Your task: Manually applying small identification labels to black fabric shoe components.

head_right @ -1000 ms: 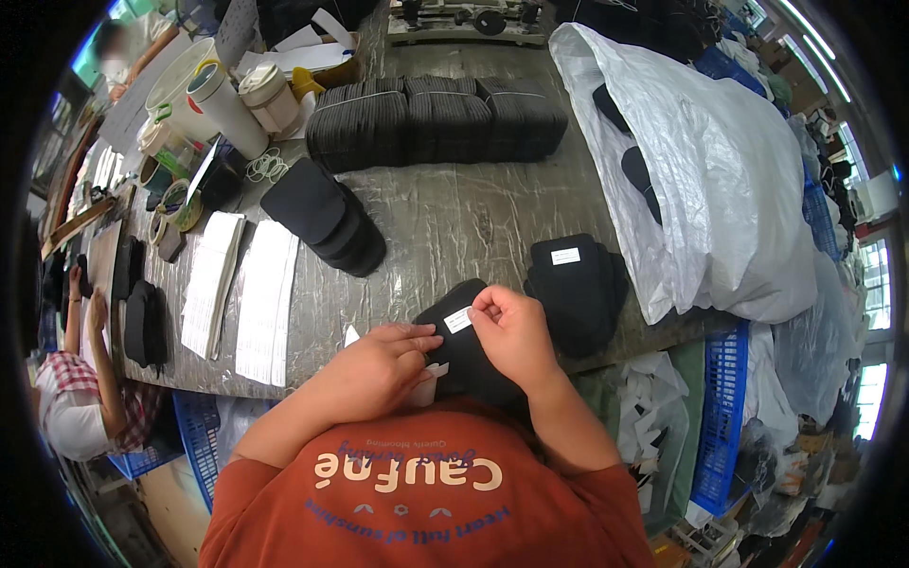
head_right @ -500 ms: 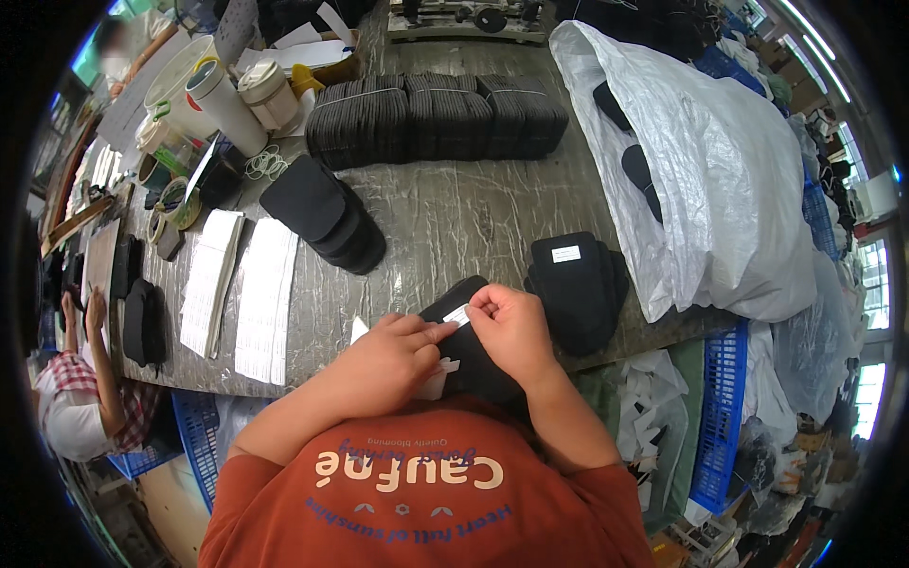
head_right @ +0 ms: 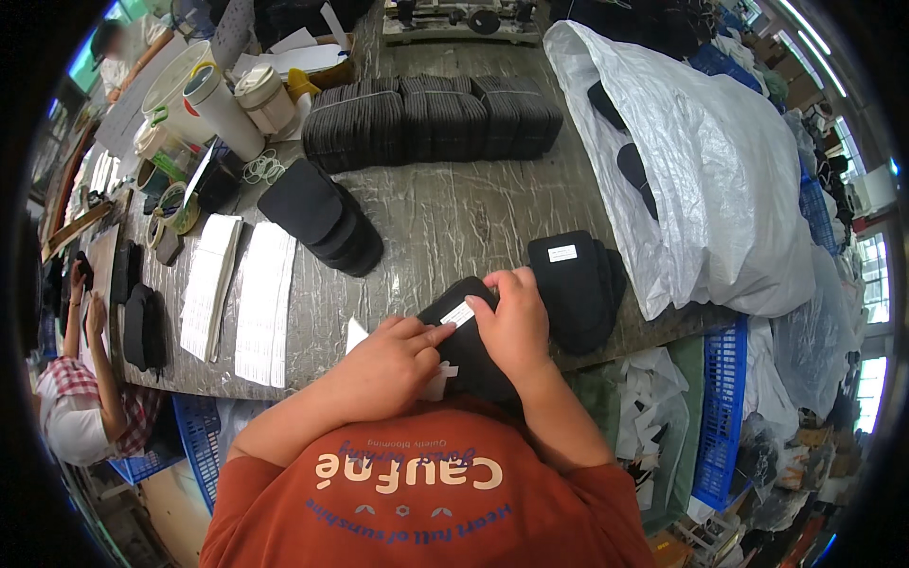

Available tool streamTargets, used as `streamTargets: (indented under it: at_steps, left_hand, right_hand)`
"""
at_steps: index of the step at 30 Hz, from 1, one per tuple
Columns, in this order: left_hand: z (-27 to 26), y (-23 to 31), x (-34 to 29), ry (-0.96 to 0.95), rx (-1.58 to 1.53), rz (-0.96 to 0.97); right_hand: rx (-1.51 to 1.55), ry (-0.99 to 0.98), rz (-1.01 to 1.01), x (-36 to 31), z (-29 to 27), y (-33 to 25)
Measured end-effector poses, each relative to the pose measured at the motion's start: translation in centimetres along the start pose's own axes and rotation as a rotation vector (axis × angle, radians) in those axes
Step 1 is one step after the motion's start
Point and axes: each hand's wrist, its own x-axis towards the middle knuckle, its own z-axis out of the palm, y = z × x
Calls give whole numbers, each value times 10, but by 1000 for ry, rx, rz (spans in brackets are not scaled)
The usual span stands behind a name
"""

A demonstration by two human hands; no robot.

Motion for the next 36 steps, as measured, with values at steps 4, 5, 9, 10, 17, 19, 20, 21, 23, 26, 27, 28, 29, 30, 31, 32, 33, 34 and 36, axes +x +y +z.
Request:
streamTargets:
  at_steps: [4, 5, 9, 10, 17, 19, 20, 21, 23, 26, 27, 28, 29, 30, 31, 32, 33, 34, 36]
  left_hand:
    - [-3, -1, -8, 19, -103, 5]
    - [-4, -1, -11, 38, -136, 4]
    - [2, -9, -16, 48, -198, -49]
    - [3, -10, -14, 119, -287, -83]
    - [8, -7, -6, 368, -477, -249]
    - [10, -7, -2, 390, -500, -242]
    - [11, -8, -3, 418, -520, -246]
    - [11, -8, -5, 416, -518, -250]
    - [11, -9, -11, 346, -398, -484]
    - [7, -6, -14, 376, -478, -619]
    - [6, -5, -14, 382, -494, -641]
    - [4, -6, -14, 385, -495, -642]
    - [2, -7, -16, 357, -454, -652]
    - [0, -9, -18, 329, -413, -663]
    - [-5, -11, -23, 215, -239, -530]
    - [-7, -10, -23, 214, -241, -531]
    - [-9, -8, -22, 242, -235, -275]
    - [-9, -7, -21, 269, -227, -18]
    - [-5, -7, -20, 202, -155, 55]
  right_hand:
    - [186, -83, 103, 4, -6, 2]
    - [217, -122, 189, 7, -9, 2]
    - [221, -60, 285, 33, -46, 43]
    - [151, 44, 272, 36, -59, 47]
    - [657, -344, 282, -2, -46, -7]
    - [940, -419, 348, -20, -21, -16]
    - [967, -458, 364, -20, -17, -21]
    - [930, -432, 320, -20, -18, -23]
    - [895, -407, 276, -16, -22, -30]
    - [759, -332, -2, -9, -26, -36]
    - [770, -303, -7, -8, -25, -35]
    - [781, -274, -11, -7, -25, -34]
    - [841, -244, 85, -9, -22, -28]
    - [883, -195, 167, -9, -22, -24]
    - [808, -236, 226, -5, -27, -19]
    - [732, -276, 285, 1, -32, -17]
    - [742, -303, 312, 4, -28, -14]
    - [741, -305, 314, 4, -23, -12]
    - [606, -367, 310, 4, -15, -9]
